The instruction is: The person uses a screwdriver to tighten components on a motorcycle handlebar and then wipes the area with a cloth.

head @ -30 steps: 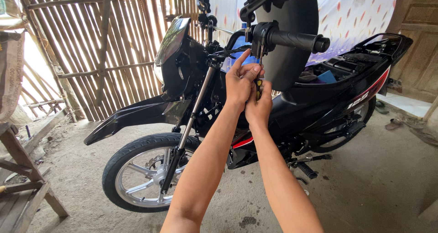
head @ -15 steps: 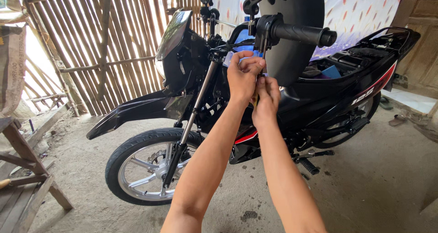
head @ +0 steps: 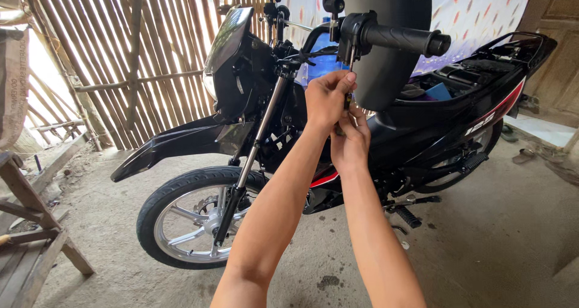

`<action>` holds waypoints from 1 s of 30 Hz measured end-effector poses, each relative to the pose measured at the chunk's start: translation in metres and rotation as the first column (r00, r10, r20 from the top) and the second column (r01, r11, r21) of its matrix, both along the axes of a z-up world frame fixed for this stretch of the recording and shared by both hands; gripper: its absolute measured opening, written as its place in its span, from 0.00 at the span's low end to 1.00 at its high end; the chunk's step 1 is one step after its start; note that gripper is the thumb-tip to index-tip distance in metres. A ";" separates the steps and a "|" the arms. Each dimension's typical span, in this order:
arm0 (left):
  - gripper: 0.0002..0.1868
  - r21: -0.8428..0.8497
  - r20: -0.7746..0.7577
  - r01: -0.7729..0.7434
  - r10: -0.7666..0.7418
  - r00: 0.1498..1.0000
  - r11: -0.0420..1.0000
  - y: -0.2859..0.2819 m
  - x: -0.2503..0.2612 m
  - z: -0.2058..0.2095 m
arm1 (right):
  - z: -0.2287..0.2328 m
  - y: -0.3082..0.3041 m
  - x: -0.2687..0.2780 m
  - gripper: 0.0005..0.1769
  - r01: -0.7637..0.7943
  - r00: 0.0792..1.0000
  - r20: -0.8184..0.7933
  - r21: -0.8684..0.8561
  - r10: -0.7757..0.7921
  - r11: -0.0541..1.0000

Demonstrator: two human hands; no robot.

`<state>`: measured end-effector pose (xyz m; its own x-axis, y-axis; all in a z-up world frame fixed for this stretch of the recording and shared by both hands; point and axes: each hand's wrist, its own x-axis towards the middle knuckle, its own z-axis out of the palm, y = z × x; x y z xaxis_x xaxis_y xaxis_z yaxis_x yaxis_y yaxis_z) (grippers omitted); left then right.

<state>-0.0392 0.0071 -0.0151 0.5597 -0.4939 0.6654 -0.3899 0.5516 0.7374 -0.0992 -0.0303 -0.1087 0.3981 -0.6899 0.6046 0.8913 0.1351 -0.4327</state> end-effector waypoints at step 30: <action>0.19 0.158 0.191 -0.045 0.014 0.981 0.986 0.013 0.001 -0.008 | 0.001 0.014 0.002 0.15 -0.250 0.967 0.126 0.304 0.221 0.919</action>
<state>-0.0386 0.0205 -0.0226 0.4474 -0.5880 0.6738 -0.5448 0.4183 0.7268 -0.0975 -0.0168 -0.1078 0.5279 -0.7429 0.4116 0.8493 0.4621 -0.2552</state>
